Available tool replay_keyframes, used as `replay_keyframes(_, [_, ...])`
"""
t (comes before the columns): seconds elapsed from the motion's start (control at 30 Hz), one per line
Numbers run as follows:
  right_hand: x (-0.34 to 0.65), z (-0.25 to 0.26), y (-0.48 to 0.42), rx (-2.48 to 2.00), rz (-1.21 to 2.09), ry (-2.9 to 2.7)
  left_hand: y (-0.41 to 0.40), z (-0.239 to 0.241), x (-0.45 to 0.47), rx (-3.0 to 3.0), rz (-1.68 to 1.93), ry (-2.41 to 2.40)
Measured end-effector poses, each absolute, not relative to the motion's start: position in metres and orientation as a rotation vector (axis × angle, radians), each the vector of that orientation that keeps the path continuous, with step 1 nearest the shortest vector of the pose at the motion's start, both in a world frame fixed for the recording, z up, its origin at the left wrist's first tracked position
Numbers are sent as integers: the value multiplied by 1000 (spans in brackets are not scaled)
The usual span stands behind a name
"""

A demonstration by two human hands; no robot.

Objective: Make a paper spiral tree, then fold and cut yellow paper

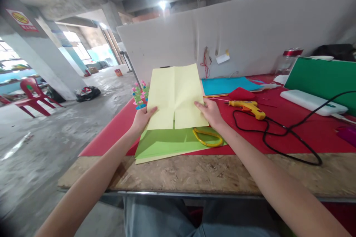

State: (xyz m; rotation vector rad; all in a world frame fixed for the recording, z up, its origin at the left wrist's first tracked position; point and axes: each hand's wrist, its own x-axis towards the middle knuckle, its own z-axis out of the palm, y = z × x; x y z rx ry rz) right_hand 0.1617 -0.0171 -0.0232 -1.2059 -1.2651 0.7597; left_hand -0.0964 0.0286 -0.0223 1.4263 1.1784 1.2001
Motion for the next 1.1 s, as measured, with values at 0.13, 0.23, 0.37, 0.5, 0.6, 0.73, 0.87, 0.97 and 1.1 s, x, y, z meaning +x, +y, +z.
replay_keyframes(0.13, [163, -21, -17, -1171, 785, -1262, 25, -18, -95, 1435, 1214, 1162])
replay_keyframes(0.23, [163, -19, -17, -1137, 841, -1240, 25, -17, -95, 1433, 1218, 1154])
replay_keyframes(0.37, [164, -14, -20, -1114, 874, -1208, 25, -16, -96, 1432, 1229, 1144])
replay_keyframes(0.5, [166, -10, -22, -1130, 893, -1178, 26, -16, -97, 1430, 1244, 1130])
replay_keyframes(0.6, [168, -8, -23, -1086, 964, -1180, 28, -16, -100, 1442, 1247, 1101])
replay_keyframes(0.73, [172, -10, -21, -1034, 1069, -1233, 28, -14, -103, 1466, 1217, 1061])
replay_keyframes(0.87, [175, -16, -16, -1052, 978, -1105, 22, -8, -103, 1472, 1102, 960])
replay_keyframes(0.97, [175, -19, -16, -1092, 1046, -1145, 21, -7, -101, 1375, 963, 823])
replay_keyframes(1.1, [173, -20, -19, -1185, 1204, -1263, 25, -15, -100, 1222, 909, 981])
